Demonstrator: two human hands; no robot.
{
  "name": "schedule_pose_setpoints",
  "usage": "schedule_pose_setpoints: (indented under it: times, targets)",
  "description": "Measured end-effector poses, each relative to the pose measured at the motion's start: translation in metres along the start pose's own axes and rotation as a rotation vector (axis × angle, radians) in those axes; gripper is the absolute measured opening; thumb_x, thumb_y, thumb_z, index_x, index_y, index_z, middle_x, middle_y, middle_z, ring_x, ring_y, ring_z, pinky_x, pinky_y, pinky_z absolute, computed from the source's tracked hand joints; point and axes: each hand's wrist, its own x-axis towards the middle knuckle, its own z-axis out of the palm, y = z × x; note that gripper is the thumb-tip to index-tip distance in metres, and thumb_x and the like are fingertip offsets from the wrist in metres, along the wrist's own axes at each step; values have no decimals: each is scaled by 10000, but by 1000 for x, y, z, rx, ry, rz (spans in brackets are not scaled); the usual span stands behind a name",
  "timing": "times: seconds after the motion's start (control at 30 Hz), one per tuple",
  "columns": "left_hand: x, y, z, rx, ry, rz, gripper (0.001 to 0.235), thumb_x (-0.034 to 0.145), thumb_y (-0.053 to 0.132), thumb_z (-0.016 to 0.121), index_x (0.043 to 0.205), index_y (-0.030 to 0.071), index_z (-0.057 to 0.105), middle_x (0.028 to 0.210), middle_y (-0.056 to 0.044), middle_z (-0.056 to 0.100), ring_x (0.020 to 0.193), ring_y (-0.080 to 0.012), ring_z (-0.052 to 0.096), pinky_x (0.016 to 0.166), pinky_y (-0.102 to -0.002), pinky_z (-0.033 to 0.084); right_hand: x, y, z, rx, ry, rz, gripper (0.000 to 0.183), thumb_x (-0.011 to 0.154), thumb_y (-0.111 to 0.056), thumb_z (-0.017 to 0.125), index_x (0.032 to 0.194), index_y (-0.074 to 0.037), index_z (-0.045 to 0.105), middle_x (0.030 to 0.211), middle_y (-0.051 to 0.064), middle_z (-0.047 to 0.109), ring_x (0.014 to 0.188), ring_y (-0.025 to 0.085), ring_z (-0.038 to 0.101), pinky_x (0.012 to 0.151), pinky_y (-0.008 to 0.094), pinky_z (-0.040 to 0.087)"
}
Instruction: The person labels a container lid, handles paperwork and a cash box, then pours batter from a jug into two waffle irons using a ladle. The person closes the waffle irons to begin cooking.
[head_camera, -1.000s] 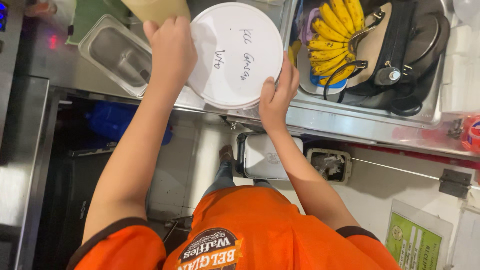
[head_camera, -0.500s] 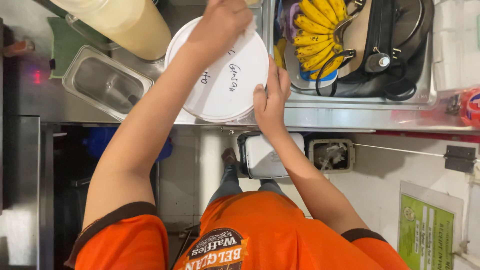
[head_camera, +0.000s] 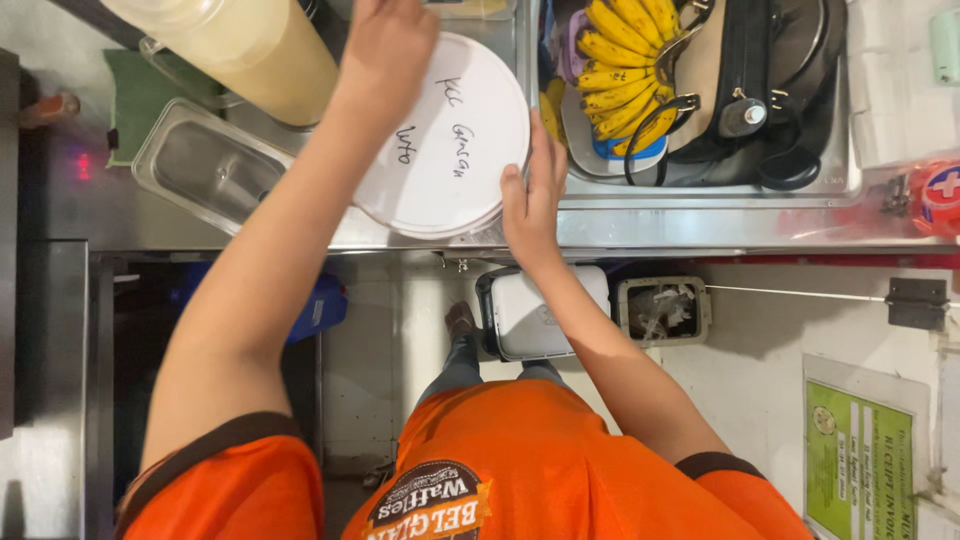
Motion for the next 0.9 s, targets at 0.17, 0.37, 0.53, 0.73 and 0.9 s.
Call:
schedule_pose_setpoints:
  times: [0.17, 0.37, 0.53, 0.73, 0.9]
  targets:
    - [-11, -9, 5, -83, 50, -10, 115, 839, -60, 628, 932, 8, 626, 997, -149, 647, 1030, -333, 637, 1027, -446, 422, -9, 4, -2, 106, -75, 107, 630, 1148, -293, 447, 1650, 3, 205, 1703, 223, 248, 1603, 361, 228, 1319, 460, 163]
    - [26, 48, 19, -468, 6, 95, 118, 828, -16, 686, 899, 45, 614, 963, -119, 638, 965, -352, 626, 962, -476, 433, -9, 15, -6, 687, -80, 438, 700, 1114, -485, 265, 1679, -96, 124, 1746, 115, 176, 1600, 282, 194, 1267, 441, 109]
    - [23, 85, -13, -730, -168, 45, 94, 791, 9, 702, 821, 54, 625, 826, -88, 668, 861, -324, 664, 803, -495, 445, -6, 19, -4, 777, -55, 384, 661, 1135, -478, 269, 1683, -141, 115, 1777, 63, 68, 1637, 239, 72, 1296, 431, 60]
    - [-20, 89, -60, -790, -472, -102, 68, 756, 31, 690, 726, 58, 635, 733, -140, 657, 714, -352, 666, 685, -423, 532, 0, 19, 10, 873, -42, 281, 621, 1180, -436, 269, 1698, -155, 73, 1788, 105, 84, 1655, 265, 120, 1349, 395, 97]
    - [-57, 57, -95, -628, -510, -41, 92, 665, 0, 684, 654, 79, 637, 678, -97, 678, 670, -333, 665, 685, -462, 492, 8, 14, 19, 759, -42, 268, 670, 1164, -437, 326, 1687, -192, -12, 1772, 79, 37, 1644, 254, 122, 1348, 407, 123]
